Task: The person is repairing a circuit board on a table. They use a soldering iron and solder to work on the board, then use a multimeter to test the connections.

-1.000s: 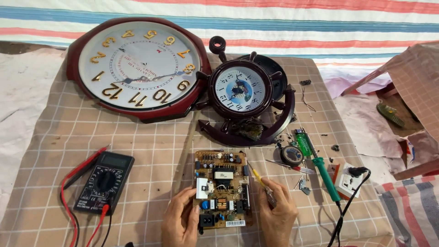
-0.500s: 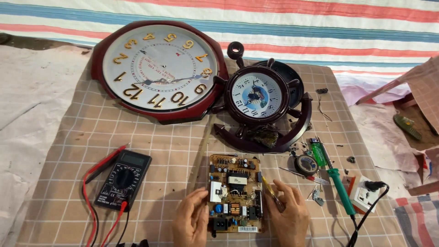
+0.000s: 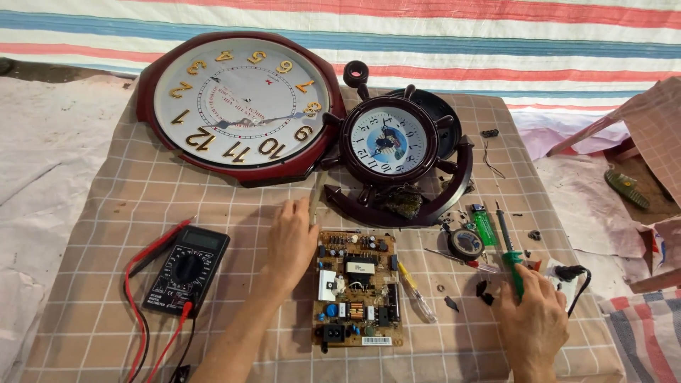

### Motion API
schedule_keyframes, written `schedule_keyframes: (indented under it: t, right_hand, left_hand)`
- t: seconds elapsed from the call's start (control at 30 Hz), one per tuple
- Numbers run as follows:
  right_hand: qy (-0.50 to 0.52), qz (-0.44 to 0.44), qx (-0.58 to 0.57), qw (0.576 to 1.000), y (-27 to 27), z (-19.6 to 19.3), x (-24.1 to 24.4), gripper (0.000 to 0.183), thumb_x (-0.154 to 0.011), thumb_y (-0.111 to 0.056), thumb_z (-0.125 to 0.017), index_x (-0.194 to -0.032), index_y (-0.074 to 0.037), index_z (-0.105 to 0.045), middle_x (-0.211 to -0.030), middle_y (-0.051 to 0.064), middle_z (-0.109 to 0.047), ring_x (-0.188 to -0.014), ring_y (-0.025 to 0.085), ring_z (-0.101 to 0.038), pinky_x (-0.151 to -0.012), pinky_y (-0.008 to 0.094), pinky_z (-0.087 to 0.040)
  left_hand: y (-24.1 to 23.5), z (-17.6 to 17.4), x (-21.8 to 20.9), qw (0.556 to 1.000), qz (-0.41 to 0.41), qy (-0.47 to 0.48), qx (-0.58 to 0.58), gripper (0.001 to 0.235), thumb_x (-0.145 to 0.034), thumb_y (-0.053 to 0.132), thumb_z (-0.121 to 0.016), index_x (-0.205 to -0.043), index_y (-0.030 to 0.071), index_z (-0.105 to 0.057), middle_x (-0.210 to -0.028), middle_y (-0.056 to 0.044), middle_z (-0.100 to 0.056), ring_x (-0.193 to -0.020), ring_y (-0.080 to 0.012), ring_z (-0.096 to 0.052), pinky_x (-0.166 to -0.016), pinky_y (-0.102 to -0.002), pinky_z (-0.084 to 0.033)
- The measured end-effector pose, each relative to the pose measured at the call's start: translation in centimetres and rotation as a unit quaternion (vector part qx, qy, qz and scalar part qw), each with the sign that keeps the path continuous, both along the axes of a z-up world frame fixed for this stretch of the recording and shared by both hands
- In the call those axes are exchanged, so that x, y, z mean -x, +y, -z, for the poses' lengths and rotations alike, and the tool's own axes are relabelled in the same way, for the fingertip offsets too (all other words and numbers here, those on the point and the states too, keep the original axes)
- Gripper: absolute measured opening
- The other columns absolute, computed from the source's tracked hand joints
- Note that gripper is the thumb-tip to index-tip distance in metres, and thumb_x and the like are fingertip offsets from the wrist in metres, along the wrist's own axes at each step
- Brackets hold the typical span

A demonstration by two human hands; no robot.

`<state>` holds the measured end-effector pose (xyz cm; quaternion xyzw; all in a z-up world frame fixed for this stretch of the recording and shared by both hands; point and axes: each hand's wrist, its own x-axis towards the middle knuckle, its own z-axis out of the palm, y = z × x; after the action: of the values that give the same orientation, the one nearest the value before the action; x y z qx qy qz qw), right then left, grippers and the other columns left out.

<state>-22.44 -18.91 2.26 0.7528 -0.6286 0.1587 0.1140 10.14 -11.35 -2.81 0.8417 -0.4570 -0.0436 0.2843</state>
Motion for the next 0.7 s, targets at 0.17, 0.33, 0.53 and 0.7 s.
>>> schedule_keyframes:
  t: [0.17,0.33,0.53,0.7]
  right_hand:
    - [0.033,0.012,-0.003,0.999,-1.1,0.8,0.6,0.045,-0.076,-0.022,-0.062,-0.12,-0.016,-0.057,-0.103,0.004,-0.064,-0.079,0.02,-0.058,-0.055,0.031,-0.053]
    - [0.124,0.019,-0.03,0.992,-3.4,1.0,1.1,0.042,-0.076,-0.03,-0.061,-0.117,-0.027,-0.054,-0.077,0.0,-0.067,-0.064,0.015,-0.06,-0.04,0.025,-0.047]
    - [0.109,-0.034,-0.074,0.991,-4.5,0.5,1.2,0.038,-0.084,-0.024,-0.05,-0.121,-0.031,-0.042,-0.073,0.0,-0.063,-0.043,0.01,-0.048,-0.031,0.02,-0.036]
    - [-0.093,-0.127,-0.042,0.987,-3.0,-1.4,1.1,0.059,-0.078,-0.008,-0.058,-0.135,-0.012,-0.041,-0.087,0.011,-0.063,-0.066,0.02,-0.057,-0.042,0.027,-0.043]
  left_hand:
    - [0.2,-0.6,-0.3,0.999,0.0,0.032,-0.003,0.024,-0.074,-0.005,-0.06,-0.097,-0.002,-0.054,-0.072,-0.012,-0.058,-0.053,-0.0204,-0.057,-0.042,-0.025,-0.051]
    - [2.1,-3.1,-0.7,0.972,-0.033,0.232,-0.013,0.035,-0.074,-0.001,-0.06,-0.107,0.009,-0.053,-0.067,-0.003,-0.06,-0.049,-0.011,-0.054,-0.039,-0.018,-0.045]
    - [6.5,-5.6,-1.2,0.711,0.021,0.683,0.164,0.044,-0.079,0.001,-0.047,-0.121,0.015,-0.047,-0.059,-0.006,-0.049,-0.043,-0.0143,-0.046,-0.034,-0.022,-0.039]
    - [9.5,-6.6,-0.8,0.687,0.084,0.699,0.181,0.038,-0.075,-0.006,-0.048,-0.112,0.006,-0.049,-0.072,-0.012,-0.049,-0.051,-0.0173,-0.048,-0.043,-0.022,-0.043]
